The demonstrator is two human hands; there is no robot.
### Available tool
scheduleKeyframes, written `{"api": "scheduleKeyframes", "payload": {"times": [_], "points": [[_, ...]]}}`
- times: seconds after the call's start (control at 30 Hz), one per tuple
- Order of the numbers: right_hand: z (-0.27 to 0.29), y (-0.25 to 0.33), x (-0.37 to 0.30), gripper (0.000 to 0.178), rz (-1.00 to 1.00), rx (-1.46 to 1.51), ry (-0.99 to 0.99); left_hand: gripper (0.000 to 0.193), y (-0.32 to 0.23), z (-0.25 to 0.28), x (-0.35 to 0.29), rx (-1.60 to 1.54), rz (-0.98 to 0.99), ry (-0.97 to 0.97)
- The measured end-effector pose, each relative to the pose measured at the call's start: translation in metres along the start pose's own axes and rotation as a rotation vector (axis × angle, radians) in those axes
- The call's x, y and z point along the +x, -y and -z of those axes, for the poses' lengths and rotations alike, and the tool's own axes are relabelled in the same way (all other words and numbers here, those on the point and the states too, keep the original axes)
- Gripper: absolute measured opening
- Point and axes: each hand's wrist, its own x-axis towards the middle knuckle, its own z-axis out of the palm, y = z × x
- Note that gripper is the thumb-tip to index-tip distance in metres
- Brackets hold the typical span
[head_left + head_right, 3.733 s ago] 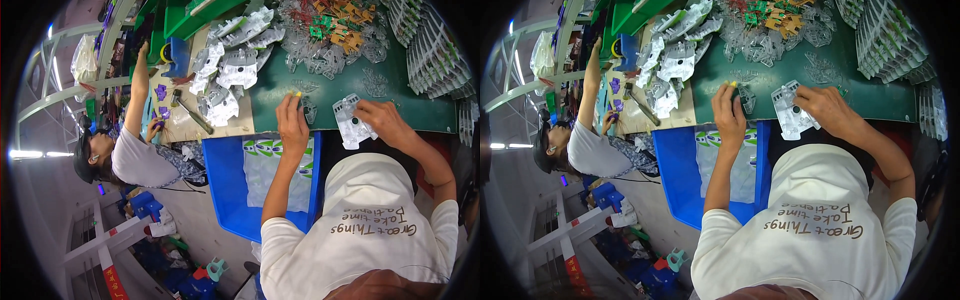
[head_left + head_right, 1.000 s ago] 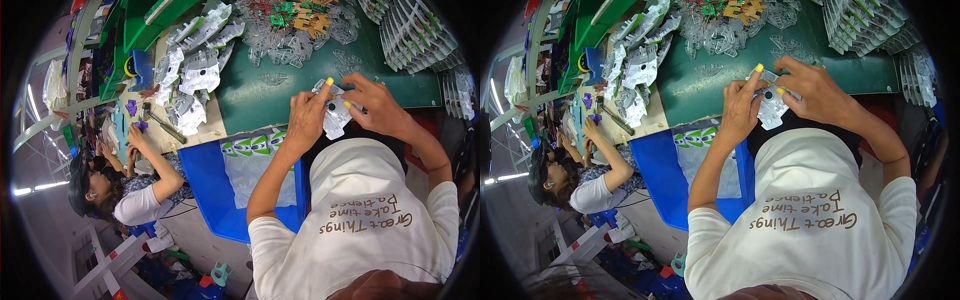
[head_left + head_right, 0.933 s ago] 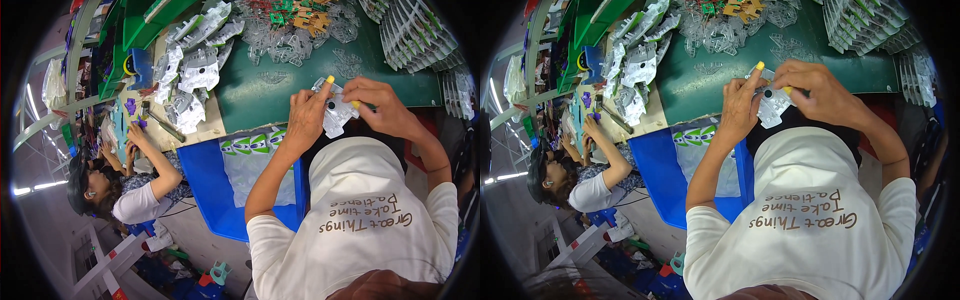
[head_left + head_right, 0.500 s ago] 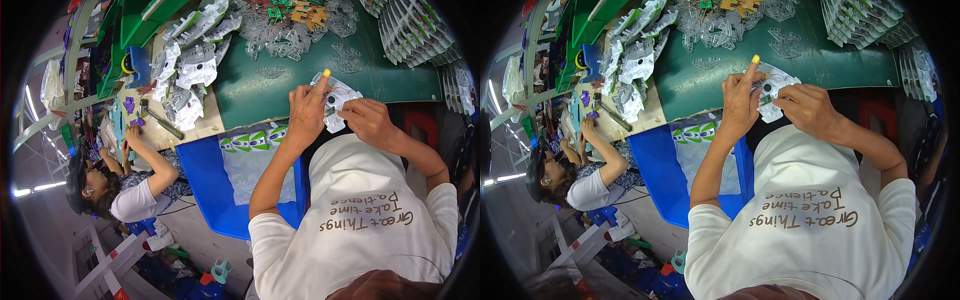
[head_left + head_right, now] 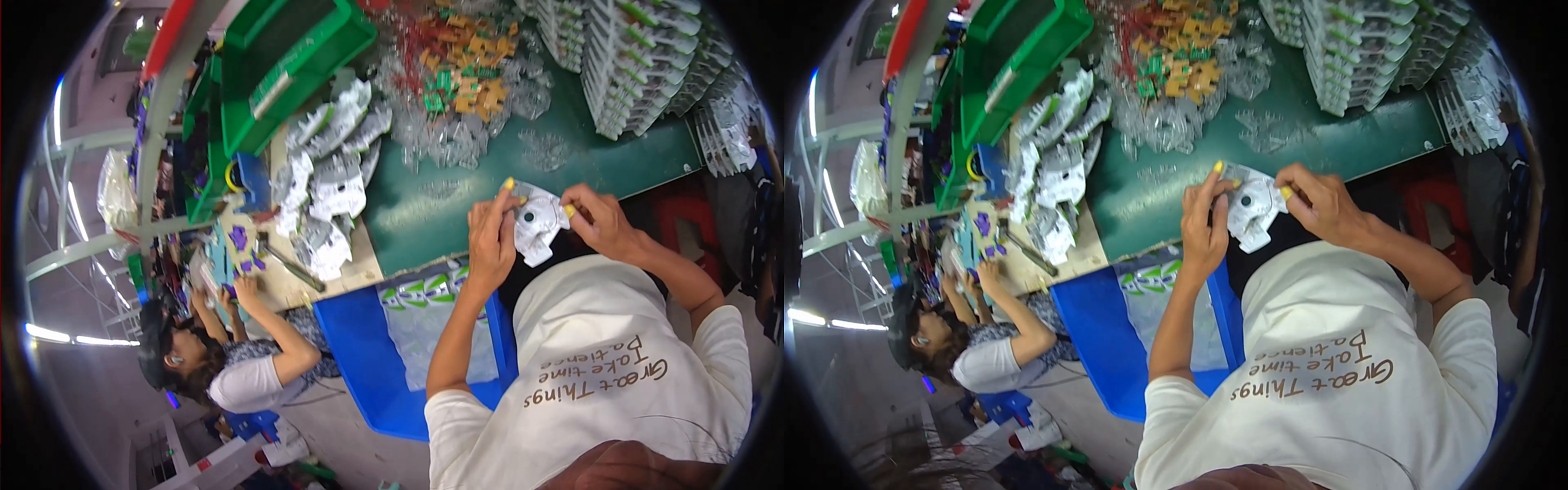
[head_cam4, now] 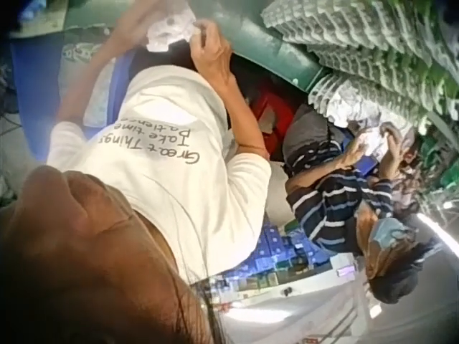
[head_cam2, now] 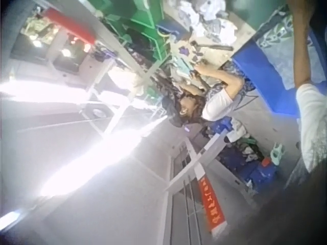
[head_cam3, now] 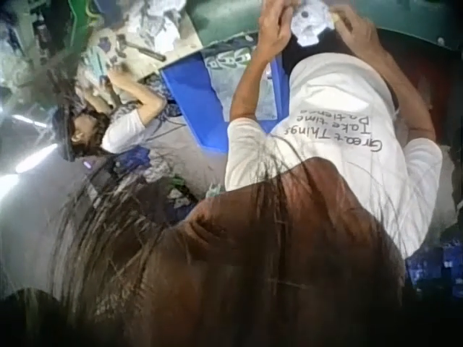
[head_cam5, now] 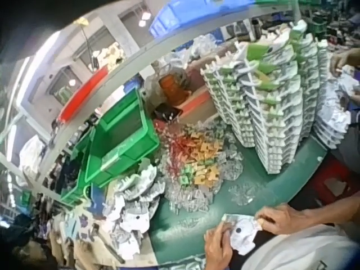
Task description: The person assembles toy components by hand, inserting wired circuit boards into plastic housing parts and stacking the assembled pieces.
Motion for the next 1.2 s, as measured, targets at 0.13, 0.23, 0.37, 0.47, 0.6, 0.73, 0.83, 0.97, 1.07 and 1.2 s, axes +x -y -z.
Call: {"api": "scheduleKeyframes", "payload": {"times": [0.13,0.23,0.37,0.47,0.6,0.73,0.83,0.97,1.07,1.2], "points": [[0.043,0.006,-0.022,0.02,-0.099,-0.029,-0.044,0.03,-0.013,-0.007,0.009,-0.009,-0.006,-0.135],[0.085,0.014,-0.043,0.02,-0.102,-0.041,-0.199,0.029,-0.013,-0.003,0.01,0.061,0.055,-0.098],[0.163,0.022,-0.074,0.016,-0.182,-0.199,-0.457,0.027,-0.008,-0.01,0.014,0.03,0.072,-0.023],[0.231,0.018,-0.092,0.02,-0.236,-0.076,-0.665,0.025,-0.01,-0.017,0.021,0.031,0.077,0.035],[0.307,-0.03,-0.109,0.015,-0.274,-0.122,-0.764,0.024,-0.017,-0.028,0.031,0.014,0.074,0.073],[0.317,-0.058,-0.101,0.015,-0.296,-0.113,-0.748,0.024,-0.014,-0.03,0.029,0.021,0.089,0.069],[0.322,-0.08,-0.104,0.017,-0.297,-0.203,-0.777,0.023,-0.01,-0.026,0.019,0.029,0.1,0.024],[0.321,-0.101,-0.135,0.022,-0.245,-0.422,-0.974,0.022,-0.007,-0.032,0.025,0.032,0.065,-0.042],[0.245,-0.04,-0.097,0.016,-0.067,-0.331,-0.977,0.022,-0.003,-0.036,0.026,-0.024,0.042,-0.03],[0.129,0.049,-0.014,0.012,0.199,-0.295,-0.231,0.021,-0.004,-0.035,0.022,-0.004,-0.011,-0.084]]}}
